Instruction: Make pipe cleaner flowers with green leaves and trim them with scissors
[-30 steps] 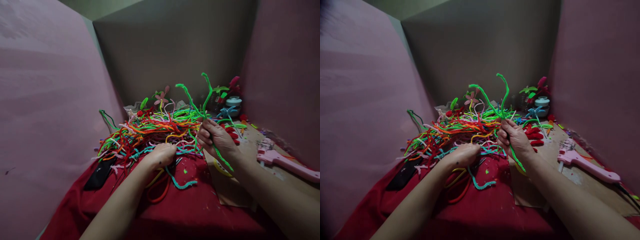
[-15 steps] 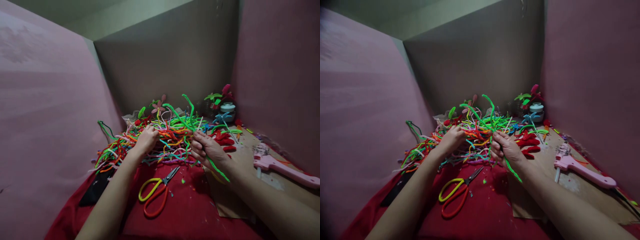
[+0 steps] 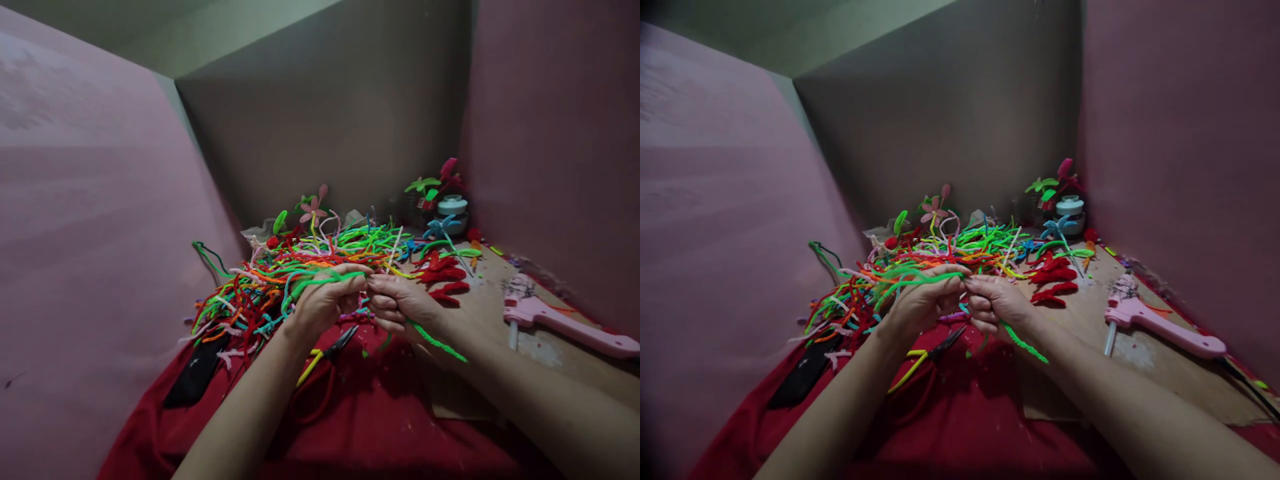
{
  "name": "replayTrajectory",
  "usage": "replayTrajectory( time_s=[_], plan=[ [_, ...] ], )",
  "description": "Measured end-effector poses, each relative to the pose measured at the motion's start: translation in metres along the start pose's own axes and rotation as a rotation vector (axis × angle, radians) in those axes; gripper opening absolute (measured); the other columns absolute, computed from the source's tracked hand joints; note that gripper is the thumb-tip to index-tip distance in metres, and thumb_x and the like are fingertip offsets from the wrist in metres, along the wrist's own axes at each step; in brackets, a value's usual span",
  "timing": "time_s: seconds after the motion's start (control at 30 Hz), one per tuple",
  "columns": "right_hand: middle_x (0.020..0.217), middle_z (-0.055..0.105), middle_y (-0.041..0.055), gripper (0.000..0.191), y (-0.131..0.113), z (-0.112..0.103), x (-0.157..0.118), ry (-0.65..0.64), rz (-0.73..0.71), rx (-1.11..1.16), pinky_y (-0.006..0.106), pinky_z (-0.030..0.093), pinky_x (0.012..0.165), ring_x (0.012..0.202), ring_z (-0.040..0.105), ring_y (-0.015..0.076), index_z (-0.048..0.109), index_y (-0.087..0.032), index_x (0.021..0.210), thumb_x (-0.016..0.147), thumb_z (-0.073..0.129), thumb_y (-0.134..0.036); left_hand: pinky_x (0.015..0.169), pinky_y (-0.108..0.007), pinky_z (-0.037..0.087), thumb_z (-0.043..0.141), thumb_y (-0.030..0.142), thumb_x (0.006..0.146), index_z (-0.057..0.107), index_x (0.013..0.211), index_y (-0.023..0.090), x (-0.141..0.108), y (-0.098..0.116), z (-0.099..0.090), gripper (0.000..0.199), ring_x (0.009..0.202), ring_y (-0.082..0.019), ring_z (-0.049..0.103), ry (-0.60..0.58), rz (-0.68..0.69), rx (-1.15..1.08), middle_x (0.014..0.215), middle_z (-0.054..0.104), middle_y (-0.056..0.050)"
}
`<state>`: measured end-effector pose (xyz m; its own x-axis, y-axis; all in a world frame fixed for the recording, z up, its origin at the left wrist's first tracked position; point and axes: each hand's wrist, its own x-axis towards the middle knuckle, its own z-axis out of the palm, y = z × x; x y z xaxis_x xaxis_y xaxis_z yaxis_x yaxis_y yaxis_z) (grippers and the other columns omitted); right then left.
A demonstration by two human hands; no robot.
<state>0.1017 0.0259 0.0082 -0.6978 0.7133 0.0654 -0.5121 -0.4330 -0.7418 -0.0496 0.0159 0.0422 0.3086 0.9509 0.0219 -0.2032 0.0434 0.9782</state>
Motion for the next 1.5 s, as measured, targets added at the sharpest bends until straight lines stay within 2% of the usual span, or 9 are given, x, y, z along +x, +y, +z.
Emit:
replayTrajectory(
  time_s=[0.17,0.4,0.63,0.77,0.9,1.13,1.27,1.4,1.5],
  plan=[
    [0.041,0.024,-0.0117,0.018,0.004,0.004,-0.001,-0.013,0.079,-0.080,0.015,0.017,0.027,0.031,0.010,0.0032,0.055,-0.017,0.075,0.081,0.055,-0.033,0.036,-0.017,0.023,0.066,0.035,0.068,0.057,0.065,0.012,-0.002,0.000,-0.001,0.025,0.035,-0.004,0.038,0.078,0.017,0.124,0.048,0.052,0.001],
    [0.035,0.024,-0.0130,0.023,0.004,0.018,-0.007,0.030,0.064,-0.349,0.015,0.015,0.026,0.028,0.013,0.0022,0.060,-0.016,0.079,0.078,0.057,-0.038,0.033,-0.016,0.018,0.063,0.035,0.068,0.043,0.057,0.017,-0.013,0.015,0.006,0.030,0.031,-0.002,0.025,0.248,0.113,0.293,0.038,0.032,0.009],
    [0.033,0.028,-0.0123,0.027,0.008,0.016,-0.008,0.030,0.108,-0.361,0.016,0.019,0.026,0.025,0.017,0.0027,0.063,-0.014,0.087,0.080,0.054,-0.039,0.033,-0.016,0.021,0.061,0.033,0.069,0.045,0.057,0.016,-0.014,0.026,-0.015,0.027,0.030,-0.003,0.029,0.414,0.220,0.428,0.037,0.036,0.008],
    [0.034,0.032,-0.0120,0.030,0.010,0.012,-0.008,0.020,0.118,-0.376,0.016,0.023,0.026,0.025,0.020,0.0029,0.062,-0.014,0.097,0.082,0.052,-0.037,0.032,-0.016,0.024,0.061,0.035,0.071,0.048,0.057,0.015,-0.015,0.027,-0.035,0.028,0.030,-0.004,0.035,0.380,0.205,0.451,0.038,0.045,0.005],
    [0.042,0.053,-0.0048,0.033,0.011,0.011,-0.006,-0.051,0.156,-0.413,0.019,0.032,0.028,0.026,0.036,0.0065,0.057,-0.011,0.102,0.080,0.052,-0.036,0.031,-0.018,0.031,0.064,0.037,0.068,0.057,0.068,0.011,-0.015,0.025,-0.044,0.027,0.030,-0.007,0.044,0.310,0.161,0.300,0.046,0.057,0.000],
    [0.043,0.051,-0.0038,0.026,0.013,0.010,-0.005,0.028,0.078,-0.420,0.018,0.027,0.035,0.033,0.041,0.0054,0.056,-0.014,0.073,0.079,0.053,-0.039,0.030,-0.020,0.035,0.068,0.035,0.064,0.057,0.065,0.010,-0.013,0.025,-0.040,0.028,0.027,-0.010,0.047,0.226,0.137,0.122,0.044,0.059,-0.002],
    [0.045,0.052,-0.0029,0.022,0.010,0.010,-0.005,0.021,0.133,-0.461,0.019,0.024,0.037,0.036,0.037,0.0044,0.060,-0.013,0.070,0.071,0.064,-0.034,0.033,-0.021,0.039,0.065,0.037,0.068,0.056,0.066,0.011,-0.014,0.022,-0.038,0.027,0.029,-0.010,0.048,0.184,0.162,0.114,0.043,0.058,0.000],
    [0.047,0.056,-0.0017,0.023,0.009,0.011,-0.003,0.163,0.044,-0.638,0.020,0.015,0.036,0.034,0.028,0.0021,0.064,-0.012,0.069,0.071,0.064,-0.035,0.029,-0.020,0.035,0.062,0.035,0.071,0.050,0.066,0.016,-0.015,0.019,-0.032,0.023,0.026,-0.010,0.045,0.338,0.258,0.199,0.039,0.055,0.004],
    [0.052,0.061,0.0008,0.021,0.010,0.010,-0.002,0.222,-0.070,-0.667,0.019,0.024,0.039,0.037,0.037,0.0037,0.061,-0.013,0.065,0.071,0.064,-0.033,0.026,-0.018,0.031,0.058,0.032,0.074,0.046,0.065,0.018,-0.016,0.017,-0.026,0.021,0.023,-0.009,0.042,0.501,0.340,0.334,0.037,0.051,0.007]
  ],
)
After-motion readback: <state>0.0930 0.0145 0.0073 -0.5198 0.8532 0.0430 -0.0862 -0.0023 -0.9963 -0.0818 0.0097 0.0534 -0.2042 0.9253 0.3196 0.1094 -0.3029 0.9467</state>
